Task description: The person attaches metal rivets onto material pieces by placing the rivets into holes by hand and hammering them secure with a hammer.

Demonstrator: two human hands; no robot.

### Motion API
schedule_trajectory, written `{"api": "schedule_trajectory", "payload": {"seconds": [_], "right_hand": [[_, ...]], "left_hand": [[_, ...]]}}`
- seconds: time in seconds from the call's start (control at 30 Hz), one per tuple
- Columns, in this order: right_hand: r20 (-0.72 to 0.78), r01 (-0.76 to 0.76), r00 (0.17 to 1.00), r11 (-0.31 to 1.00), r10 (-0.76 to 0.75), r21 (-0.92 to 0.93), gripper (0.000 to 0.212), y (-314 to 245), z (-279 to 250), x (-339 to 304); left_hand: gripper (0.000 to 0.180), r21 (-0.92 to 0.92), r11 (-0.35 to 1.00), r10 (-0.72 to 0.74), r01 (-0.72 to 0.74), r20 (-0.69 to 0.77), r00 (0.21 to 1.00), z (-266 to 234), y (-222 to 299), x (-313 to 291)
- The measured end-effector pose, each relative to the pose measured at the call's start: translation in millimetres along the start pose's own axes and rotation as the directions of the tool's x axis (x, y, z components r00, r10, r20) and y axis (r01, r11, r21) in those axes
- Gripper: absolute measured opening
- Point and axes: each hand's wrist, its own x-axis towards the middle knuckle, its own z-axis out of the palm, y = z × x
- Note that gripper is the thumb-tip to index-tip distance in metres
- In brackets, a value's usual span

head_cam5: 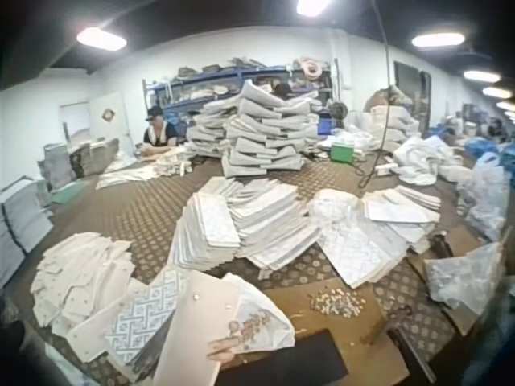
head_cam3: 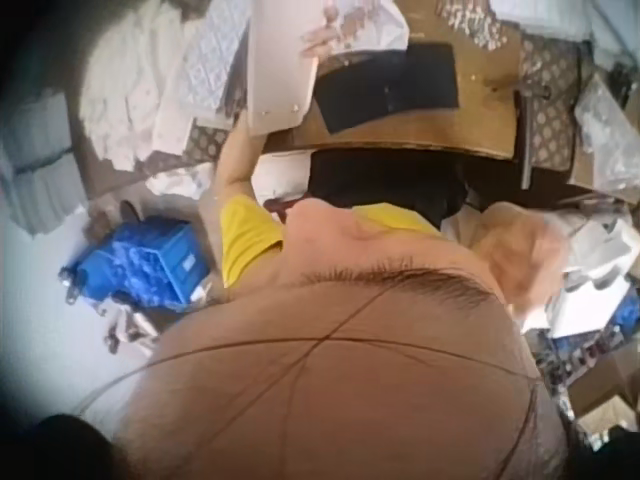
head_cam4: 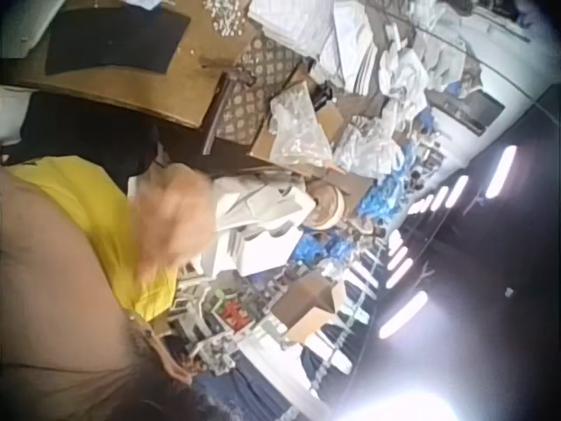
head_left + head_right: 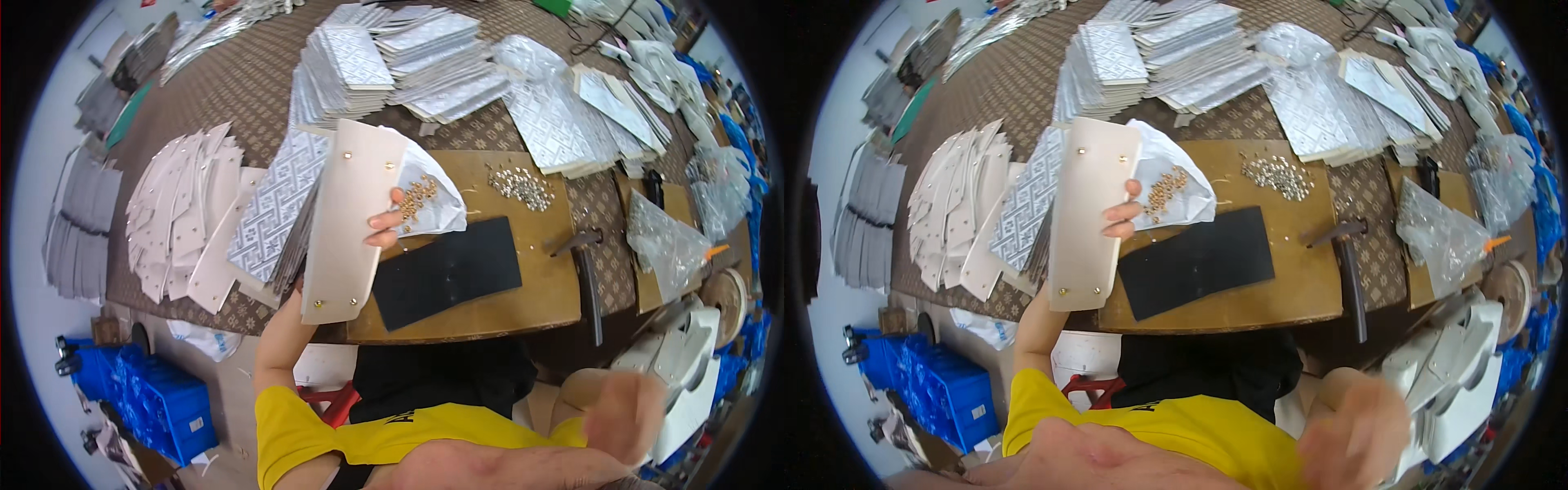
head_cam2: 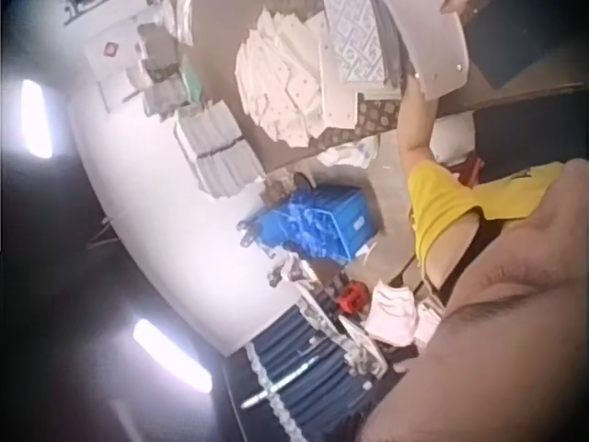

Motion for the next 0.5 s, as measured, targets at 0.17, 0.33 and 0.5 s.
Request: {"api": "schedule_trajectory", "payload": {"seconds": [0.17, 0.33, 0.5], "right_hand": [[0.116, 0.668, 0.742, 0.712, -0.661, -0.216, 0.028, -37, 25, 32], [-0.052, 0.721, 0.609, 0.580, -0.791, -0.379, 0.026, -42, 53, 13], [-0.321, 0.831, 0.438, 0.514, -0.840, -0.211, 0.027, -40, 62, 19]], "left_hand": [[0.057, 0.005, 0.999, 0.039, -0.039, -0.031, 0.999, 11, -19, -14], [0.058, 0.030, 0.997, 0.065, -0.065, -0.017, 0.998, 15, -24, -25], [0.061, -0.013, 0.998, 0.054, -0.054, 0.016, 0.998, 12, -26, -32]]}}
